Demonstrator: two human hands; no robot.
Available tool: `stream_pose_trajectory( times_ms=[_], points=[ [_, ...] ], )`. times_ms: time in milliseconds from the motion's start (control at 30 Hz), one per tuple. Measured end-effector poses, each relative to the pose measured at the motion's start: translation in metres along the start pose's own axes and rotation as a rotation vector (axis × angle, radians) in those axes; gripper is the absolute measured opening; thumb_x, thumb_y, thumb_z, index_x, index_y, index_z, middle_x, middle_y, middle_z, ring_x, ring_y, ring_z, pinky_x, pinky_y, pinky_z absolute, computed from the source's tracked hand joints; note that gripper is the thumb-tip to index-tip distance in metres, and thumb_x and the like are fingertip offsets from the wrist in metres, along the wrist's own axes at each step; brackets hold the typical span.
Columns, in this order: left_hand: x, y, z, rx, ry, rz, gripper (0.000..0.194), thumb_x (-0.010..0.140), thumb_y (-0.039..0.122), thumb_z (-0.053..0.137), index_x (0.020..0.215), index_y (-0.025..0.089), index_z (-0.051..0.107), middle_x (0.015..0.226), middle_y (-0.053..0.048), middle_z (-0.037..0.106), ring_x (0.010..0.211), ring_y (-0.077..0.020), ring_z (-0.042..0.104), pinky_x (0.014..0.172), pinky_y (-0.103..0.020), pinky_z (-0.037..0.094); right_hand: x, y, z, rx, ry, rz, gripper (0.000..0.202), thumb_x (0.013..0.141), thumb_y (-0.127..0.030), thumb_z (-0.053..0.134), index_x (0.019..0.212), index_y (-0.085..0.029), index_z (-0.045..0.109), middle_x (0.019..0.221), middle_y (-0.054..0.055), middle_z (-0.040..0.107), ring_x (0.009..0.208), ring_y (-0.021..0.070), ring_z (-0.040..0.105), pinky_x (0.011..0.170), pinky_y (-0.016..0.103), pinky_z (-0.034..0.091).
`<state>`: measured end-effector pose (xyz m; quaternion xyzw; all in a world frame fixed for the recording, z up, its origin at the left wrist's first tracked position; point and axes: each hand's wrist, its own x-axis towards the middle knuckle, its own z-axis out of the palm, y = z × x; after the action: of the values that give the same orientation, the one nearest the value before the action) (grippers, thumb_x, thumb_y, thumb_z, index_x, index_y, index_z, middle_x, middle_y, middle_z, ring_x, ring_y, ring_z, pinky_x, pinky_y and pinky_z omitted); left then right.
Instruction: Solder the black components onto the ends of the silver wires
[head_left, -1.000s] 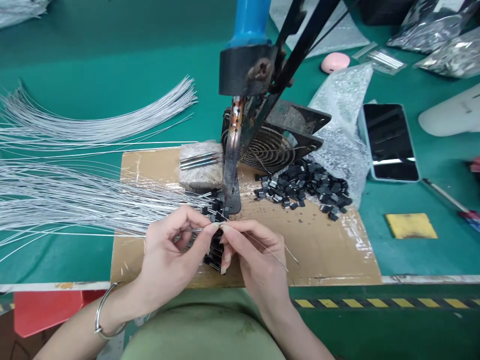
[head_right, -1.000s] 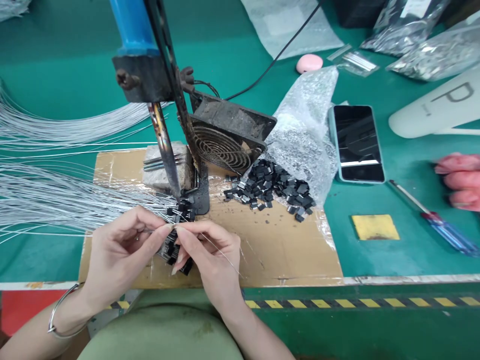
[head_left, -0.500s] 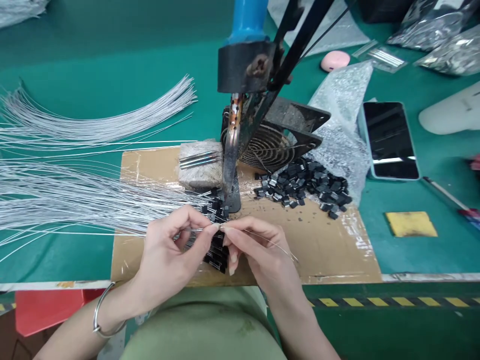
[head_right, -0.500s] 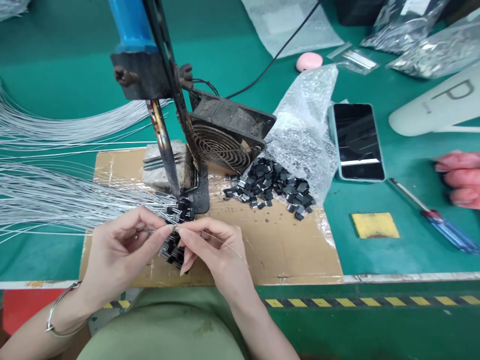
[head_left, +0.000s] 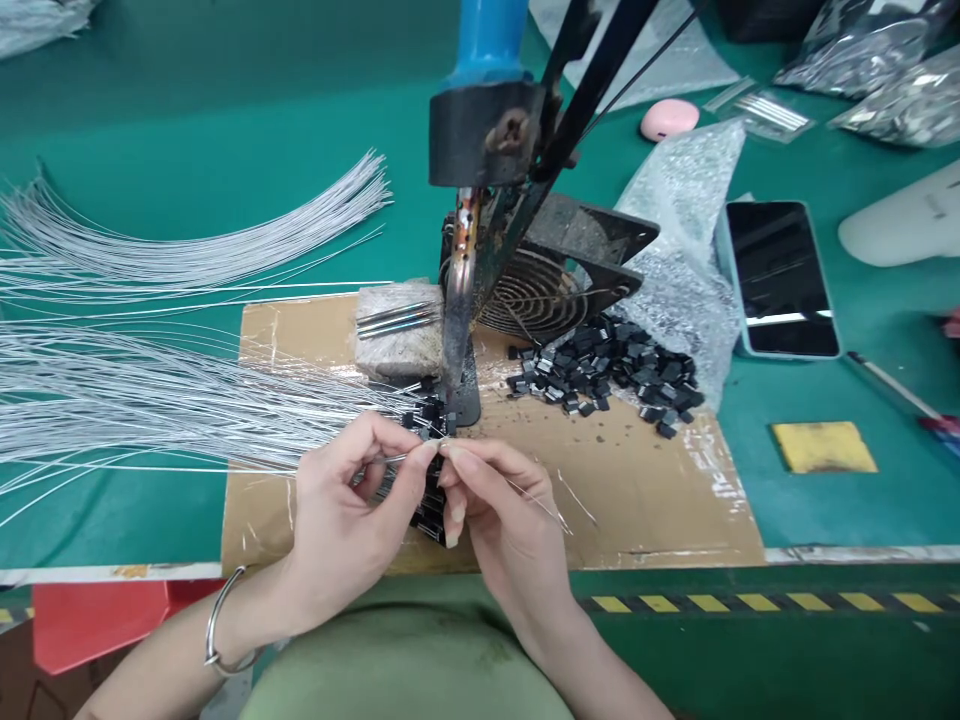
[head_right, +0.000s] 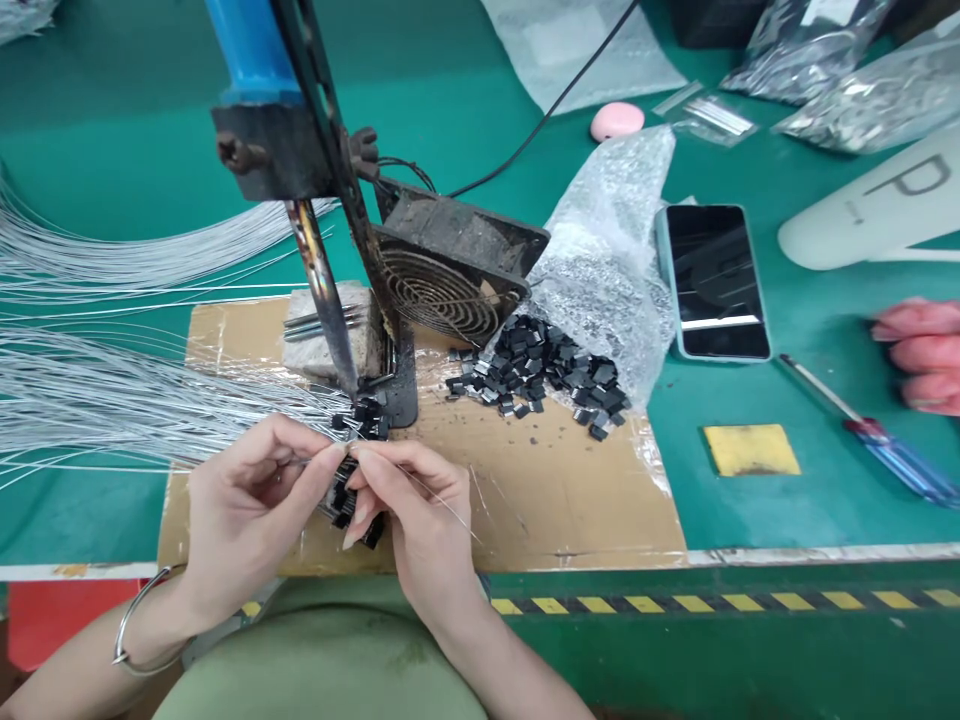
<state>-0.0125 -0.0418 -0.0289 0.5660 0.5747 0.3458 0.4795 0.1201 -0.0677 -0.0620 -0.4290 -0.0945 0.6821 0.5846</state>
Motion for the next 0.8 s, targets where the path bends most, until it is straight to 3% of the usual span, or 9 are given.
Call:
stream_pose_trajectory(
  times_ms=[133, 267, 333, 433, 500, 633, 800],
  points=[
    [0.001, 0.0, -0.001, -0.003, -0.006, -0.022, 0.014, 0.093, 0.025, 0.073, 0.082, 0.018, 0.069, 0.07, -0.003, 0.073, 0.061, -0.015, 0.065, 0.054, -0.024, 0.048, -0.002, 0.003, -0.001, -0.022, -0.013, -0.022, 0.011, 0.081, -0.035, 0.088, 0.082, -0.024, 0.086, 0.066, 0.0, 0.075, 0.043, 0.0091, 0.06, 0.04, 0.02, 0.059],
    [0.004, -0.003, -0.004, 0.011, 0.034, -0.021, 0.012, 0.094, 0.025, 0.073, 0.083, 0.019, 0.072, 0.069, 0.0, 0.069, 0.059, -0.0116, 0.057, 0.052, -0.021, 0.042, -0.005, -0.007, -0.022, -0.197, -0.013, -0.164, 0.028, 0.096, -0.048, 0.072, 0.097, -0.024, 0.088, 0.083, 0.006, 0.081, 0.063, 0.0171, 0.073, 0.045, 0.025, 0.062],
    [0.005, -0.004, -0.006, 0.017, 0.044, -0.019, 0.008, 0.094, 0.024, 0.073, 0.087, 0.02, 0.074, 0.072, 0.0, 0.069, 0.06, -0.0107, 0.055, 0.052, -0.02, 0.041, -0.004, -0.019, -0.041, -0.386, 0.116, -0.348, 0.031, 0.1, -0.047, 0.067, 0.099, -0.024, 0.087, 0.088, 0.008, 0.082, 0.065, 0.0183, 0.074, 0.049, 0.029, 0.063],
    [0.006, -0.005, -0.009, 0.018, 0.014, -0.029, 0.004, 0.093, 0.023, 0.074, 0.092, 0.021, 0.077, 0.077, -0.001, 0.072, 0.061, -0.0113, 0.056, 0.052, -0.021, 0.041, 0.002, -0.039, -0.071, -0.78, 0.522, -0.648, 0.023, 0.09, -0.04, 0.08, 0.1, -0.02, 0.085, 0.09, 0.006, 0.08, 0.063, 0.016, 0.07, 0.055, 0.03, 0.062],
    [0.006, -0.004, -0.011, 0.024, 0.002, -0.026, 0.004, 0.093, 0.022, 0.074, 0.091, 0.021, 0.077, 0.077, -0.002, 0.073, 0.063, -0.0119, 0.057, 0.052, -0.021, 0.04, 0.009, -0.049, -0.086, -1.048, 0.616, -0.728, 0.023, 0.09, -0.04, 0.08, 0.098, -0.019, 0.085, 0.089, 0.006, 0.079, 0.065, 0.0161, 0.067, 0.057, 0.029, 0.059],
    [0.006, -0.002, -0.012, 0.033, -0.011, -0.003, 0.007, 0.093, 0.02, 0.073, 0.087, 0.021, 0.076, 0.076, -0.001, 0.072, 0.063, -0.0114, 0.057, 0.054, -0.022, 0.039, 0.019, -0.057, -0.097, -1.342, 0.558, -0.751, 0.019, 0.09, -0.037, 0.077, 0.096, -0.02, 0.083, 0.077, 0.002, 0.07, 0.06, 0.0131, 0.059, 0.056, 0.027, 0.053],
    [0.005, -0.003, -0.012, 0.039, -0.027, 0.011, 0.008, 0.094, 0.021, 0.072, 0.086, 0.02, 0.075, 0.074, 0.0, 0.07, 0.059, -0.0104, 0.054, 0.053, -0.024, 0.037, 0.016, -0.052, -0.098, -1.298, 0.545, -0.659, 0.02, 0.089, -0.037, 0.077, 0.093, -0.018, 0.079, 0.077, 0.001, 0.066, 0.06, 0.0117, 0.057, 0.055, 0.027, 0.047]
  ],
)
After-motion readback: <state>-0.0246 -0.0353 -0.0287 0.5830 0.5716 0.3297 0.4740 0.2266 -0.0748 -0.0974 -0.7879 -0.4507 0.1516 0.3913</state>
